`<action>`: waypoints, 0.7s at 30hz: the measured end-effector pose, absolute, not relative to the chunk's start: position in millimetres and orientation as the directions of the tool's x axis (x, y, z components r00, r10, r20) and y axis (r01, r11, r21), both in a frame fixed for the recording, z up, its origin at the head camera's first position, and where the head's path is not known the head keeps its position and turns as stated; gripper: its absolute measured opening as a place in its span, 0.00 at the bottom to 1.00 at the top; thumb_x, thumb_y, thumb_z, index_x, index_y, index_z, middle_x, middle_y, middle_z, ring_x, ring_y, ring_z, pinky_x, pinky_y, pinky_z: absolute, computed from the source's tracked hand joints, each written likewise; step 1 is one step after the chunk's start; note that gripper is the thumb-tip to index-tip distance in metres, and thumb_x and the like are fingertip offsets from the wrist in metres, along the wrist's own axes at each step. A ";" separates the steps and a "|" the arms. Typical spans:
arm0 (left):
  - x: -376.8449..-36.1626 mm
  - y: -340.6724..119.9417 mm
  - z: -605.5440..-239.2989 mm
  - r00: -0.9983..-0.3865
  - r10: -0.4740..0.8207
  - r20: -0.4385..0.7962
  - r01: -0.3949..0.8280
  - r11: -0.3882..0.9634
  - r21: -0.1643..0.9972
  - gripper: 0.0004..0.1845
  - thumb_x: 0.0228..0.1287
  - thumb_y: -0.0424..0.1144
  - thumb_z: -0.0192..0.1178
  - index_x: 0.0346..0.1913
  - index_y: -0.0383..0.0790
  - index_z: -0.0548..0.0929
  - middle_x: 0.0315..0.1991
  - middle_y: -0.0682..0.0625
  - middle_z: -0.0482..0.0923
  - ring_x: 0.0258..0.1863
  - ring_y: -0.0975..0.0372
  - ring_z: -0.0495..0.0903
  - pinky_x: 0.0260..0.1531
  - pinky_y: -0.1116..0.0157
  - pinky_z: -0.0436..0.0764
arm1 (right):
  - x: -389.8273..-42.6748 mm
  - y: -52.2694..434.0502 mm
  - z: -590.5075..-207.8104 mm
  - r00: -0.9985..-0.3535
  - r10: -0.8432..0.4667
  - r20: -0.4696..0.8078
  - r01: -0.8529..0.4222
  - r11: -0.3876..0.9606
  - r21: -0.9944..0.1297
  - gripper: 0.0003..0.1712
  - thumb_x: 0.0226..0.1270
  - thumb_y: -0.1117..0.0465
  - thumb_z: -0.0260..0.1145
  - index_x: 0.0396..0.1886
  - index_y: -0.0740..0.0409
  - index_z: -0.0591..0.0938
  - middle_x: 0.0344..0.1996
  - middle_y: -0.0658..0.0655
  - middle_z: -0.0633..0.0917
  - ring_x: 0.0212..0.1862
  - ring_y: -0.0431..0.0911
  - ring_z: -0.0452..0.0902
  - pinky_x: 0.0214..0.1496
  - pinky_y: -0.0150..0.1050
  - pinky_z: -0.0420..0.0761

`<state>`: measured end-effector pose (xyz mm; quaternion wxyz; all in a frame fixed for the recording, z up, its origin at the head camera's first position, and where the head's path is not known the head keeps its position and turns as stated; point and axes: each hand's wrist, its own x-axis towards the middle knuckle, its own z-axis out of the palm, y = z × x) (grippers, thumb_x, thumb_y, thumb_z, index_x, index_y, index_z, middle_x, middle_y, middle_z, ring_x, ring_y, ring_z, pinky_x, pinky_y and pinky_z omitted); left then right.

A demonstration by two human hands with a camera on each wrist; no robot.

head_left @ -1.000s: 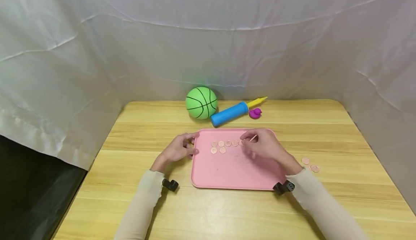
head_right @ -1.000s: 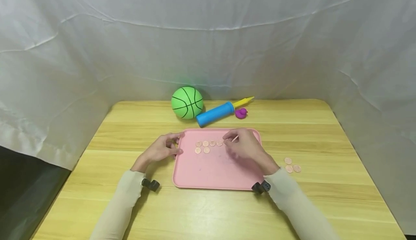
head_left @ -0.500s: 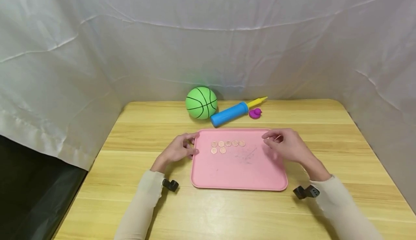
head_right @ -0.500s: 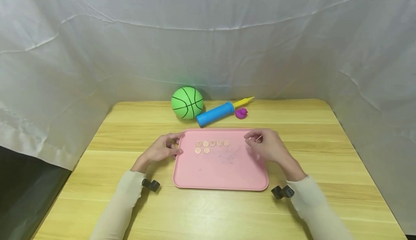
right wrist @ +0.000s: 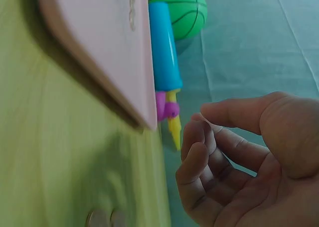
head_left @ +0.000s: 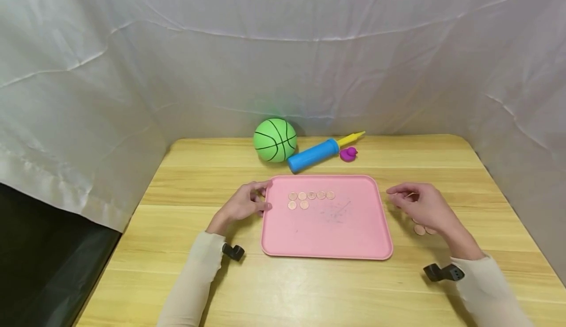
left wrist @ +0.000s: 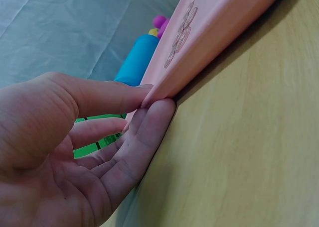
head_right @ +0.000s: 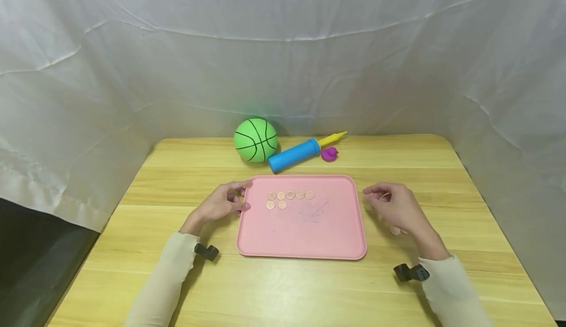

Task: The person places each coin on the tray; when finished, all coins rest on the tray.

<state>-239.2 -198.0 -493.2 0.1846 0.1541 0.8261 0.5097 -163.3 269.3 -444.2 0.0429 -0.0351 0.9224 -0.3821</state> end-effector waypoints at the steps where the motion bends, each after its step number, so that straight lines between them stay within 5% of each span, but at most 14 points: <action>1: -239.4 -197.8 -493.2 -0.884 0.443 -0.147 0.068 0.434 0.898 0.38 0.62 0.27 0.69 0.76 0.39 0.69 0.53 0.37 0.72 0.30 0.59 0.79 0.32 0.63 0.93 | -161.8 272.7 -445.5 -0.994 -0.094 -0.060 -0.024 0.701 -0.712 0.21 0.76 0.49 0.63 0.55 0.59 0.85 0.40 0.62 0.89 0.33 0.44 0.81 0.26 0.32 0.82; 7: -240.2 -197.4 -493.2 -0.884 0.445 -0.142 0.077 0.438 0.896 0.38 0.62 0.27 0.69 0.76 0.39 0.69 0.52 0.37 0.72 0.29 0.60 0.78 0.32 0.62 0.93 | -153.0 288.2 -451.5 -0.993 -0.052 -0.107 0.042 0.688 -0.724 0.23 0.76 0.46 0.63 0.57 0.58 0.83 0.40 0.63 0.87 0.30 0.45 0.80 0.18 0.37 0.82; 21: -239.7 -198.3 -494.4 -0.883 0.449 -0.139 0.078 0.432 0.899 0.39 0.61 0.26 0.69 0.75 0.38 0.69 0.53 0.36 0.72 0.29 0.60 0.78 0.32 0.62 0.93 | -142.6 306.6 -460.4 -0.998 -0.005 -0.062 0.038 0.734 -0.678 0.21 0.76 0.49 0.63 0.56 0.60 0.84 0.42 0.63 0.88 0.32 0.41 0.78 0.25 0.34 0.85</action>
